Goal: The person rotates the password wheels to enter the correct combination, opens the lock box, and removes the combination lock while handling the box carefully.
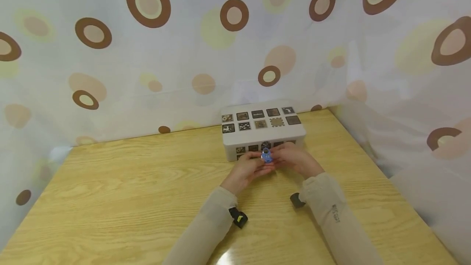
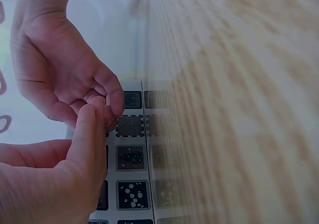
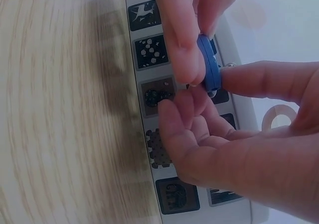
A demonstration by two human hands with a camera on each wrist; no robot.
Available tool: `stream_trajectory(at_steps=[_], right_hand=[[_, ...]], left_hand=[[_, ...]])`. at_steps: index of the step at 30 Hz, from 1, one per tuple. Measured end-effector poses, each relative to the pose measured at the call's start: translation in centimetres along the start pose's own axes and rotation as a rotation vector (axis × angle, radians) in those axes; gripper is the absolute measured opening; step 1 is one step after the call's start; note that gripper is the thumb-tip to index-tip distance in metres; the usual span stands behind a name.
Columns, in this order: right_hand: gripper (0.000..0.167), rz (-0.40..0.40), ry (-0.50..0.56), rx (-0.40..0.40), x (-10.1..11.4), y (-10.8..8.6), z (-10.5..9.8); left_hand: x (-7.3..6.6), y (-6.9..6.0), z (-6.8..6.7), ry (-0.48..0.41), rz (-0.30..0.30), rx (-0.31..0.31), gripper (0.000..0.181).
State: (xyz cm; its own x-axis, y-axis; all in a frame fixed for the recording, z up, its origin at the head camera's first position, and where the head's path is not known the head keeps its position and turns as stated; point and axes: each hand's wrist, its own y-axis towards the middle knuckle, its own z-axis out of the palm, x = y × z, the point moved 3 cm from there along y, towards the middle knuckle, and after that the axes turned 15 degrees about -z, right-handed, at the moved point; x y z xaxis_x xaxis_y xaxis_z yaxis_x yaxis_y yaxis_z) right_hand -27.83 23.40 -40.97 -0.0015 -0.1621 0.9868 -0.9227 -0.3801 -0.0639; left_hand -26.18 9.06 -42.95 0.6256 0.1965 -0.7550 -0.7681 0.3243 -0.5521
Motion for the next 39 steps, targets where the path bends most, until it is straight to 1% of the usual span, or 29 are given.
stream_trajectory(at_steps=[9,14,20,24,31,33,39], right_hand=[[0.042,-0.002,0.052,0.009,-0.07,-0.11,0.18],[0.046,-0.006,0.054,0.019,0.04,-0.14,0.13],[0.051,0.007,0.018,-0.008,0.26,-0.07,-0.01],[0.051,0.013,0.000,-0.005,0.22,-0.10,0.02],[0.043,0.016,0.063,-0.007,0.35,-0.24,0.32],[0.040,0.014,0.061,-0.004,0.40,-0.24,0.32],[0.043,-0.008,0.045,0.027,0.47,-0.28,0.17]], left_hand=[[-0.04,-0.27,0.02,0.008,-0.001,-0.009,0.028],[-0.06,-0.22,0.02,0.006,-0.010,-0.010,0.028],[-0.21,-0.30,0.09,0.001,-0.002,-0.007,0.027],[-0.11,-0.27,0.09,-0.003,-0.009,-0.009,0.027],[-0.16,-0.43,0.02,-0.001,-0.014,-0.010,0.027],[-0.21,-0.47,0.00,0.003,-0.012,-0.007,0.027],[-0.27,-0.52,0.04,0.004,-0.011,-0.012,0.026]])
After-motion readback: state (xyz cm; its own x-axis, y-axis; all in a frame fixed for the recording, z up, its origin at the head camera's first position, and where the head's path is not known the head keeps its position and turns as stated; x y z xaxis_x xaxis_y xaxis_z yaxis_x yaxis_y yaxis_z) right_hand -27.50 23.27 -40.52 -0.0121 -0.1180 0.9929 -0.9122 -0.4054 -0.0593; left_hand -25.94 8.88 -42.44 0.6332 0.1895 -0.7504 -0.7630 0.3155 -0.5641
